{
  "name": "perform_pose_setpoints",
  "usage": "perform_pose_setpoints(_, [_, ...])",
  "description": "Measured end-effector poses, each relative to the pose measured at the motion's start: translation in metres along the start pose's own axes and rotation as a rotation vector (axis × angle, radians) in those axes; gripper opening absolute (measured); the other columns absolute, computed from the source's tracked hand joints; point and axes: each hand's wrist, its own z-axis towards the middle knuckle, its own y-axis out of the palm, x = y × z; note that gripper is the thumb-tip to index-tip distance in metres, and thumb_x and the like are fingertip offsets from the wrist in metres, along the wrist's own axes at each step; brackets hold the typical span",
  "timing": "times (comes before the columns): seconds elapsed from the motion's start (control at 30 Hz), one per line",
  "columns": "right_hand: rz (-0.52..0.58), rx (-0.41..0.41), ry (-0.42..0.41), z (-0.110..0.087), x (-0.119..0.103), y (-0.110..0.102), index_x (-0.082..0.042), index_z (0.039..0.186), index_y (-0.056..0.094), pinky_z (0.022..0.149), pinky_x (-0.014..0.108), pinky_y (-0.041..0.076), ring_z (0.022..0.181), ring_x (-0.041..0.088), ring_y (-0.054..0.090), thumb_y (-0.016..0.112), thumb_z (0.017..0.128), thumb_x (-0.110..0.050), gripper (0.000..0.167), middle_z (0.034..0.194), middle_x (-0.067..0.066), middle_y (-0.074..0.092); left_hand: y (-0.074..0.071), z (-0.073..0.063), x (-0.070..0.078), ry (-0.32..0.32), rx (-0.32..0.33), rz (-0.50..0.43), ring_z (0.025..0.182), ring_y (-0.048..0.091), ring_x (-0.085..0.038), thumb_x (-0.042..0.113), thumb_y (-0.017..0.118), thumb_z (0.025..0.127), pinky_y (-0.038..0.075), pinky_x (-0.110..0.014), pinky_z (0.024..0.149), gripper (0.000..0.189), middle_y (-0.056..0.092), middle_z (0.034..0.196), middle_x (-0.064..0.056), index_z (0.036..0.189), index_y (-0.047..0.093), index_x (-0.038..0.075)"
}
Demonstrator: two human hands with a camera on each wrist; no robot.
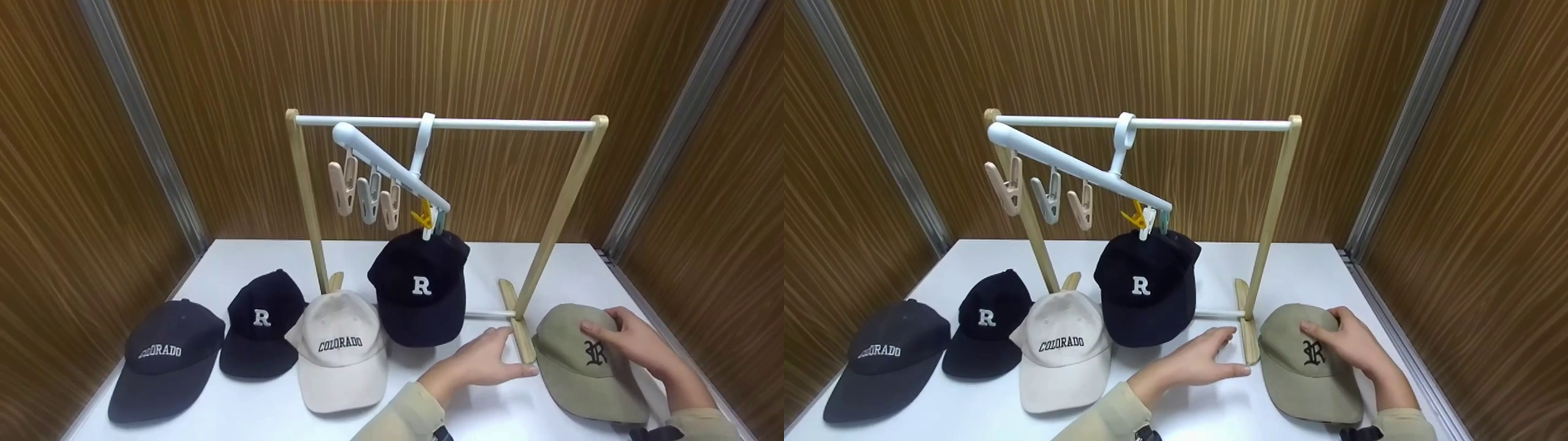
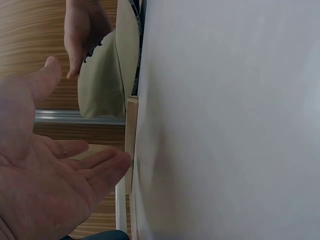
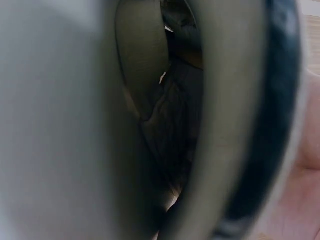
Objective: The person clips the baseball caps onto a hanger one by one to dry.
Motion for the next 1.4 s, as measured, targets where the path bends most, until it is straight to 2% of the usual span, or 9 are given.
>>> perform_pose_setpoints(0.13, [0.012,0.02,-0.016,0.0,-0.001,0.001,0.016,0.147,0.043,0.101,0.057,0.053,0.115,0.036,0.063,0.068,0.108,-0.055,0.084,0.125,0.022,0.065,0.0,0.0,0.001,-0.003,0.011,-0.001,0.152,0.049,-0.014,0.065,0.077,0.098,0.043,-0.032,0.121,0.091,0.053,0.166,-0.004,0.168,0.047,0.016])
perform_pose_setpoints(0.3, [0.048,0.038,-0.027,-0.002,0.0,0.001,0.015,0.147,0.042,0.099,0.054,0.053,0.114,0.034,0.061,0.072,0.107,-0.051,0.083,0.127,0.023,0.063,0.001,0.0,-0.001,0.022,0.016,-0.009,0.15,0.051,-0.014,0.065,0.077,0.098,0.044,-0.032,0.12,0.092,0.054,0.164,-0.004,0.168,0.046,0.014])
perform_pose_setpoints(0.5, [0.103,0.074,-0.053,-0.002,-0.002,0.0,0.012,0.145,0.042,0.091,0.038,0.051,0.109,0.028,0.059,0.077,0.105,-0.044,0.077,0.127,0.022,0.06,-0.002,-0.001,0.0,0.027,0.028,-0.025,0.152,0.05,-0.015,0.064,0.077,0.098,0.044,-0.033,0.121,0.092,0.053,0.166,-0.004,0.169,0.045,0.014])
perform_pose_setpoints(0.67, [0.13,0.105,-0.079,-0.004,-0.006,0.0,0.009,0.143,0.044,0.087,0.03,0.052,0.108,0.024,0.059,0.081,0.103,-0.039,0.072,0.129,0.022,0.06,-0.003,-0.001,0.001,0.02,0.036,-0.059,0.155,0.046,-0.016,0.063,0.078,0.099,0.042,-0.035,0.123,0.092,0.049,0.169,-0.004,0.17,0.044,0.016])
perform_pose_setpoints(0.87, [0.158,0.113,-0.121,-0.005,-0.012,0.003,0.007,0.141,0.047,0.086,0.027,0.053,0.107,0.02,0.062,0.083,0.102,-0.033,0.066,0.128,0.021,0.063,-0.002,0.0,0.0,0.027,0.048,-0.059,0.154,0.047,-0.016,0.063,0.077,0.099,0.043,-0.034,0.122,0.093,0.049,0.17,-0.003,0.171,0.043,0.015])
perform_pose_setpoints(1.13, [0.164,0.115,-0.13,-0.006,-0.017,0.01,0.003,0.141,0.048,0.087,0.027,0.052,0.108,0.018,0.062,0.084,0.101,-0.032,0.064,0.128,0.018,0.065,-0.003,0.001,-0.002,0.049,0.064,-0.051,0.155,0.047,-0.018,0.062,0.078,0.099,0.042,-0.035,0.123,0.092,0.049,0.169,-0.005,0.17,0.043,0.015])
perform_pose_setpoints(1.4, [0.17,0.117,-0.158,-0.005,-0.025,0.015,0.004,0.141,0.048,0.088,0.026,0.052,0.107,0.018,0.063,0.084,0.102,-0.031,0.063,0.127,0.017,0.065,-0.004,0.003,-0.005,0.059,0.077,-0.039,0.155,0.046,-0.015,0.062,0.078,0.099,0.042,-0.032,0.122,0.094,0.048,0.17,-0.003,0.171,0.042,0.012])
